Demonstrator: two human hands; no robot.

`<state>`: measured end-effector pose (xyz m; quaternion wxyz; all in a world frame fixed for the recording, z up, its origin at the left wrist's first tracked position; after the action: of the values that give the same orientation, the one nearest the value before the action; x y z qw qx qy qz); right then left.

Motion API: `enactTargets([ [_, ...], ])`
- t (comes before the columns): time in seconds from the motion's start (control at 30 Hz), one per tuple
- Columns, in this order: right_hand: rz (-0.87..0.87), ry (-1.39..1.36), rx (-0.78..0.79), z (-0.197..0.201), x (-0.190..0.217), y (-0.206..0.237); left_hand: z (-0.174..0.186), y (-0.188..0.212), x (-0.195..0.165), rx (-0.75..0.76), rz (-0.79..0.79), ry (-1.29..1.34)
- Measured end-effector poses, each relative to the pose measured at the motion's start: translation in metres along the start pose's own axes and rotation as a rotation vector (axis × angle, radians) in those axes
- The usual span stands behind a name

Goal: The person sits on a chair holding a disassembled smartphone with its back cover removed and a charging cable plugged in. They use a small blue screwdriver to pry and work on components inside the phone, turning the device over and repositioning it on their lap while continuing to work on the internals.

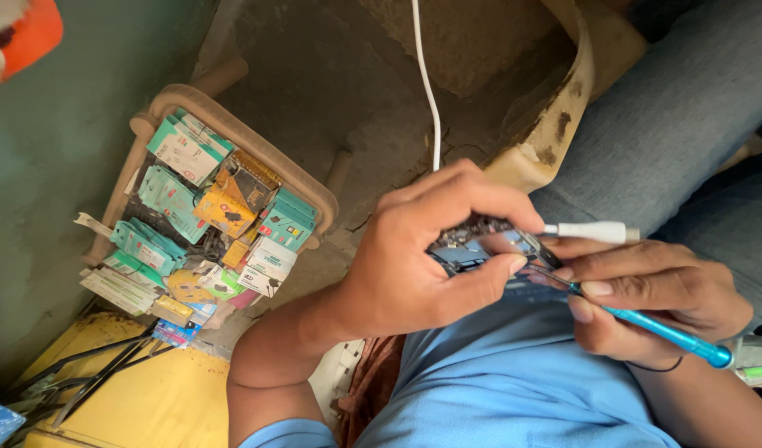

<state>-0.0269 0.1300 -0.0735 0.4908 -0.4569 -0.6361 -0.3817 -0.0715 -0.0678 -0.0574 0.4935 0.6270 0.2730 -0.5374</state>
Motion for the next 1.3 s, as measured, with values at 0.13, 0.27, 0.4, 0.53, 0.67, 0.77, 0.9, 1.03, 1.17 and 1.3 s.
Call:
enactTargets([
  [0.13,0.077,0.001,-0.014,-0.001,0.004,0.0,-0.004,0.006,0.005,-0.015,0.044,0.134],
  [0.27,0.104,0.053,0.02,-0.006,0.011,-0.005,-0.006,0.01,0.008,-0.027,0.061,0.167],
  [0.4,0.034,0.079,0.002,-0.007,0.012,-0.006,-0.007,0.012,0.008,-0.032,0.059,0.187],
  [0.53,0.047,0.132,-0.036,-0.008,0.016,-0.005,-0.008,0.012,0.006,-0.051,0.045,0.158],
  [0.67,0.06,0.145,-0.038,-0.007,0.015,-0.005,-0.006,0.011,0.001,-0.076,0.021,0.112],
  [0.77,0.064,0.173,-0.043,-0.006,0.015,-0.005,-0.004,0.009,-0.002,-0.094,0.005,0.066],
  [0.9,0.031,0.176,-0.053,-0.006,0.013,-0.003,-0.003,0.007,-0.003,-0.11,0.017,0.032],
  [1.03,0.0,0.163,-0.019,-0.01,0.012,-0.005,-0.004,0.005,-0.001,-0.114,0.05,0.083],
  [1.17,0.003,0.226,0.004,-0.016,0.014,-0.007,-0.001,0.006,0.0,-0.114,0.055,0.028],
  [1.3,-0.001,0.144,-0.024,-0.017,0.014,-0.01,-0.001,0.007,-0.001,-0.103,0.048,0.034],
])
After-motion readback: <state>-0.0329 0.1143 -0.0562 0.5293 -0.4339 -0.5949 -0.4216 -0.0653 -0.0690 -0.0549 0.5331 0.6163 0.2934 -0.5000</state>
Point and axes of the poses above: each hand's wrist, its own y-axis away from the middle knuckle, its own z-axis out of the back of the hand, x = y × z, the point moved 10 cm from there along -y, towards the middle knuckle, and after that the axes turned 9 degrees about -y, right-handed, at the moved point
